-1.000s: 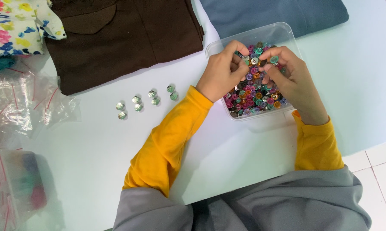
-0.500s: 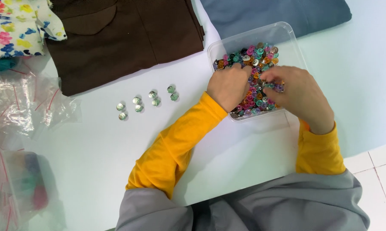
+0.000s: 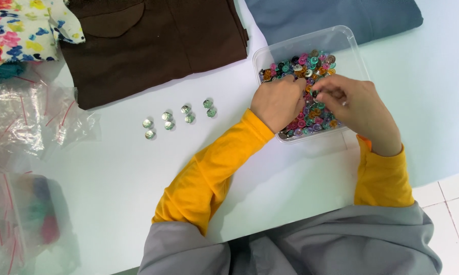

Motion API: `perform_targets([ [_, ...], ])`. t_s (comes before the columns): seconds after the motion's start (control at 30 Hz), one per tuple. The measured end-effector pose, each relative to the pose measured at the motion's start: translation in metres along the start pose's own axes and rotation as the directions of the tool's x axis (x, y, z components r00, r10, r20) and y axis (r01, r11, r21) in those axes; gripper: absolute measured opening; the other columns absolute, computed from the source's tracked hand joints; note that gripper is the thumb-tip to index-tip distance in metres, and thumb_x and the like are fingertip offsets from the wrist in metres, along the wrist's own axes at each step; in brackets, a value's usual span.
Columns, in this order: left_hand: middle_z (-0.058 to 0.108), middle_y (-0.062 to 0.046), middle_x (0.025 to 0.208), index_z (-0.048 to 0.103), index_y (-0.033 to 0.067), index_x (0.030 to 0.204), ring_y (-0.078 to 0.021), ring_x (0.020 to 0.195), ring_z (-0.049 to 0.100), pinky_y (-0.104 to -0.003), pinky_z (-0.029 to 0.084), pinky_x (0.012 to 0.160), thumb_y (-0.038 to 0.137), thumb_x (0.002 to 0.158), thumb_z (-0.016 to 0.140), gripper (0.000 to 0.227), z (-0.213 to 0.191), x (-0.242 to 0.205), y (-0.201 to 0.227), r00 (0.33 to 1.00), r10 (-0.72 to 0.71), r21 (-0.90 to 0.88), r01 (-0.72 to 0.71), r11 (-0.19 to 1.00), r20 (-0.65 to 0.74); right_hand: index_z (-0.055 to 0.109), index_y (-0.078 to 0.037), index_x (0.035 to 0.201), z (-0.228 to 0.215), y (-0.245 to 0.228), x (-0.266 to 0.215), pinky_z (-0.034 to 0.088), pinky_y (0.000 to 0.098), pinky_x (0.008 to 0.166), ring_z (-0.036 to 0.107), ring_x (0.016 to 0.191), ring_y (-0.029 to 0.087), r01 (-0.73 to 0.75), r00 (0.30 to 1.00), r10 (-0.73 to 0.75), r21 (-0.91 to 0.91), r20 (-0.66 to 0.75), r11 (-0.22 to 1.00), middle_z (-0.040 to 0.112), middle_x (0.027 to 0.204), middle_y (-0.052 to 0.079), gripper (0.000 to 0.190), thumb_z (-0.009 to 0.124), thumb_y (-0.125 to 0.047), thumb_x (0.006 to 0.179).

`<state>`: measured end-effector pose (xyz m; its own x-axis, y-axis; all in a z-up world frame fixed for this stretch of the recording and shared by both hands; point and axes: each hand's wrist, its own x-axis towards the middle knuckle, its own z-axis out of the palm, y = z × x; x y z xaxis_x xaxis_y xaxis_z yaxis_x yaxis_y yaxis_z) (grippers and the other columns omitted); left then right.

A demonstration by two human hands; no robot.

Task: Sorting small decorative buttons from a container and placing them into plastic bags

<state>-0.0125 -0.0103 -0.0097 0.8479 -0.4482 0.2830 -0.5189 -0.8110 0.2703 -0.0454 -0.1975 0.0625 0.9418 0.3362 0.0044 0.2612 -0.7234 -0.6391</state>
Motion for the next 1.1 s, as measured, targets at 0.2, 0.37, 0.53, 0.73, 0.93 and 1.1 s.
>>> perform_targets([
  [0.2, 0.064, -0.005, 0.078, 0.063, 0.0171, 0.093, -0.0309, 0.058, 0.065, -0.048, 0.045, 0.04, 0.024, 0.09, 0.061, 0.007, -0.006, -0.002, 0.0, 0.995, 0.002, -0.101, -0.012, 0.995, -0.096, 0.07, 0.001, 0.113, -0.013, -0.03, 0.003, 0.061, 0.0267, 0.08, 0.072, 0.079, 0.02, -0.174, 0.983, 0.18, 0.491, 0.035, 0.853, 0.072, 0.083, 0.017, 0.015, 0.059, -0.007, 0.106],
  [0.37, 0.066, -0.006, 0.077, 0.064, 0.0159, 0.094, -0.0308, 0.057, 0.065, -0.047, 0.046, 0.04, 0.021, 0.092, 0.059, 0.008, -0.013, -0.003, 0.001, 0.995, -0.001, -0.119, -0.01, 0.993, -0.095, 0.068, 0.003, 0.119, -0.019, -0.042, 0.003, 0.063, 0.0254, 0.091, 0.075, 0.094, 0.02, -0.283, 0.949, 0.311, 0.584, 0.056, 0.761, 0.072, 0.098, 0.017, 0.021, 0.058, -0.006, 0.103],
  [0.53, 0.066, -0.005, 0.077, 0.063, 0.0158, 0.093, -0.0297, 0.057, 0.065, -0.047, 0.046, 0.04, 0.02, 0.092, 0.059, 0.007, -0.016, -0.004, 0.002, 0.995, -0.001, -0.141, -0.013, 0.99, -0.099, 0.068, 0.002, 0.121, -0.016, -0.037, 0.003, 0.062, 0.0269, 0.093, 0.075, 0.092, 0.021, -0.271, 0.954, 0.294, 0.578, 0.055, 0.77, 0.074, 0.094, 0.019, 0.026, 0.063, -0.003, 0.097],
  [0.73, 0.068, -0.006, 0.085, 0.064, 0.0164, 0.101, -0.0326, 0.066, 0.069, -0.051, 0.05, 0.047, 0.022, 0.092, 0.056, 0.013, -0.023, -0.004, 0.002, 0.997, -0.021, -0.216, 0.005, 0.976, -0.073, 0.07, -0.003, 0.113, -0.007, -0.025, 0.006, 0.065, 0.0259, 0.083, 0.069, 0.088, 0.014, -0.158, 0.972, 0.228, 0.552, -0.06, 0.819, 0.07, 0.116, 0.008, 0.018, 0.066, -0.017, 0.103],
  [0.93, 0.073, -0.005, 0.107, 0.057, 0.0186, 0.124, -0.03, 0.068, 0.07, -0.045, 0.055, 0.051, 0.024, 0.098, 0.056, 0.026, -0.032, -0.01, 0.0, 0.983, -0.063, -0.365, -0.004, 0.931, -0.171, 0.072, -0.006, 0.115, -0.005, -0.027, 0.004, 0.039, 0.0208, 0.041, 0.061, 0.055, 0.013, -0.226, 0.955, 0.291, 0.491, -0.059, 0.842, 0.059, 0.065, 0.004, 0.018, 0.065, -0.02, 0.105],
  [1.1, 0.056, -0.003, 0.088, 0.062, 0.0104, 0.119, -0.0129, 0.075, 0.052, -0.03, 0.054, 0.08, -0.001, 0.101, 0.057, 0.022, -0.054, -0.039, -0.012, 0.864, -0.075, -0.626, -0.298, 0.721, -0.498, 0.068, -0.002, 0.11, 0.015, -0.045, -0.003, 0.057, 0.0232, 0.073, 0.07, 0.075, 0.014, 0.029, 0.96, 0.08, 0.381, -0.269, 0.924, 0.07, 0.091, 0.009, 0.011, 0.061, 0.003, 0.103],
])
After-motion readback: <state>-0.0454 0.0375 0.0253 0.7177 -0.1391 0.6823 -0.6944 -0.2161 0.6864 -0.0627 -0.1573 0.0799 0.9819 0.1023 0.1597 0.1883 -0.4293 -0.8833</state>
